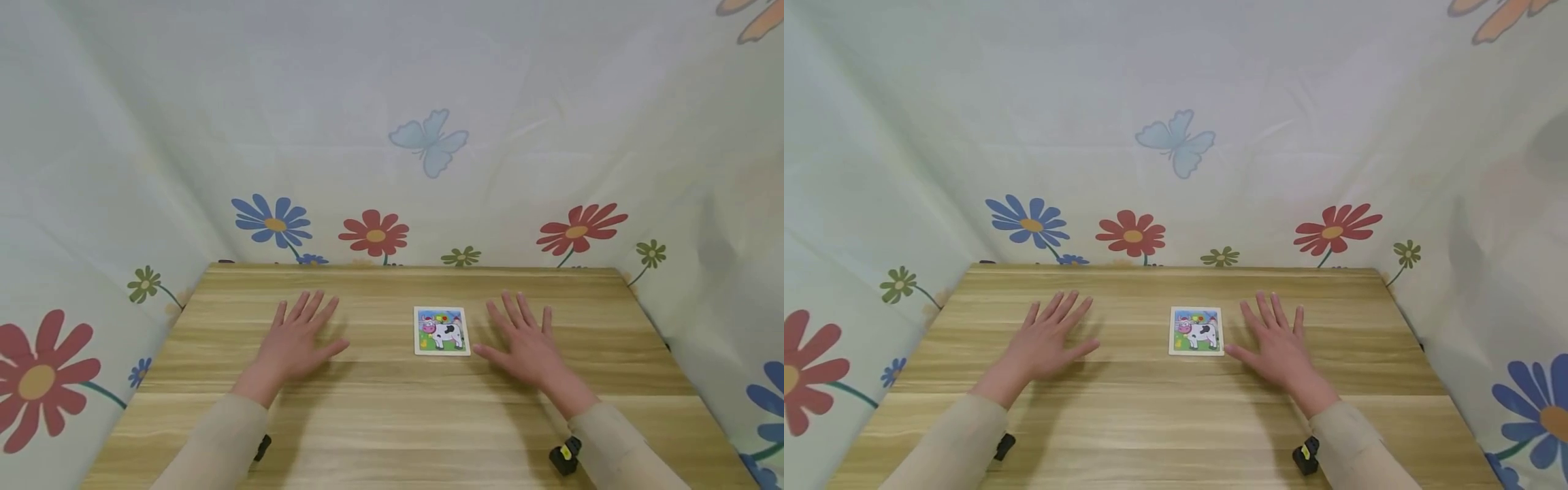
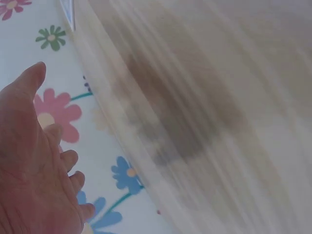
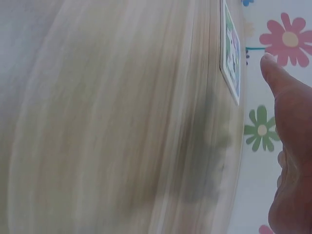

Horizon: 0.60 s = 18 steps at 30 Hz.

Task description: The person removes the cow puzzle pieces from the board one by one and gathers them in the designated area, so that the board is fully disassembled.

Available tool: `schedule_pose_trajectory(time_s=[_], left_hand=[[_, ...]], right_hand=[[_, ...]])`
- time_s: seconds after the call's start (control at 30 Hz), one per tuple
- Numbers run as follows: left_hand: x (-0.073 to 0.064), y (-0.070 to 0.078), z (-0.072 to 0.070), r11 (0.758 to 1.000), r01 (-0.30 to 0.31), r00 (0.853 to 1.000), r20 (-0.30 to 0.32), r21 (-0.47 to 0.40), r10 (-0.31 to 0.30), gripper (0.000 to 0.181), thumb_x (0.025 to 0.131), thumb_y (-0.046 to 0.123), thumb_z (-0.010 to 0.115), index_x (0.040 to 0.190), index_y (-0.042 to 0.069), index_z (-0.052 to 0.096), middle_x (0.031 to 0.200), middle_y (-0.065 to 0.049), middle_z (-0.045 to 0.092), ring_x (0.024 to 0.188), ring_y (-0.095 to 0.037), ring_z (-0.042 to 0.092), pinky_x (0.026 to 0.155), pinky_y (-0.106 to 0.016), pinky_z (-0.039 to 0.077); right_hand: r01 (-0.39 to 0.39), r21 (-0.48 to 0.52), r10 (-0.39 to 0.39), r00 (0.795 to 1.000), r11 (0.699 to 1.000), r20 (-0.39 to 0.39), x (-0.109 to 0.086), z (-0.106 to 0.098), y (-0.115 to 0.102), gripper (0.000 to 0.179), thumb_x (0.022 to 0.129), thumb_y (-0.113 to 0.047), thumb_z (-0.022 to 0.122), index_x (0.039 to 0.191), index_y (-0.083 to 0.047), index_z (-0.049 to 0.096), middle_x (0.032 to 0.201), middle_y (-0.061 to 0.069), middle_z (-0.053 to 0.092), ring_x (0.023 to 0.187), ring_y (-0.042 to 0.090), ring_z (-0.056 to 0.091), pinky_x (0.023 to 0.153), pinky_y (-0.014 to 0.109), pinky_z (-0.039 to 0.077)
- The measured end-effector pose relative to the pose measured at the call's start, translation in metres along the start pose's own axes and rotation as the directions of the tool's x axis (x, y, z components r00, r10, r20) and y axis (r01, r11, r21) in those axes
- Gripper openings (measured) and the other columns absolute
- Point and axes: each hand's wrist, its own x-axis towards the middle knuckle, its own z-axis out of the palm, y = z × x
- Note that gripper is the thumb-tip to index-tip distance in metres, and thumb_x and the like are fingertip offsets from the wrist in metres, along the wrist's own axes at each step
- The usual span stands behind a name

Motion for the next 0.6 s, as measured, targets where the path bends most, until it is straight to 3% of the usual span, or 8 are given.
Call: schedule_pose_trajectory(time_s=[0.4, 0.6], left_hand=[[0.051, 0.044, -0.002, 0.992, -0.113, 0.99, 0.09, 0.051, 0.108, 0.091, 0.1, 0.073, 0.052, 0.171, 0.025, 0.024, 0.179, -0.008, 0.015, 0.165, -0.036, 0.008, 0.128, -0.065, 0.001], [0.071, 0.063, 0.007, 0.983, -0.178, 0.978, 0.123, 0.047, 0.171, 0.09, 0.1, 0.073, 0.052, 0.171, 0.025, 0.025, 0.179, -0.007, 0.015, 0.165, -0.036, 0.011, 0.129, -0.063, 0.003]], right_hand=[[0.092, 0.016, -0.093, 0.995, 0.996, 0.022, 0.017, 0.01, -0.022, 0.097, 0.096, -0.071, 0.063, 0.17, -0.018, 0.03, 0.179, 0.012, 0.01, 0.164, 0.041, 0.003, 0.122, 0.075, -0.005], [0.136, -0.001, -0.136, 0.99, 0.991, 0.034, 0.022, 0.015, -0.031, 0.096, 0.096, -0.072, 0.063, 0.17, -0.02, 0.03, 0.178, 0.011, 0.016, 0.165, 0.038, 0.007, 0.124, 0.073, -0.001]])
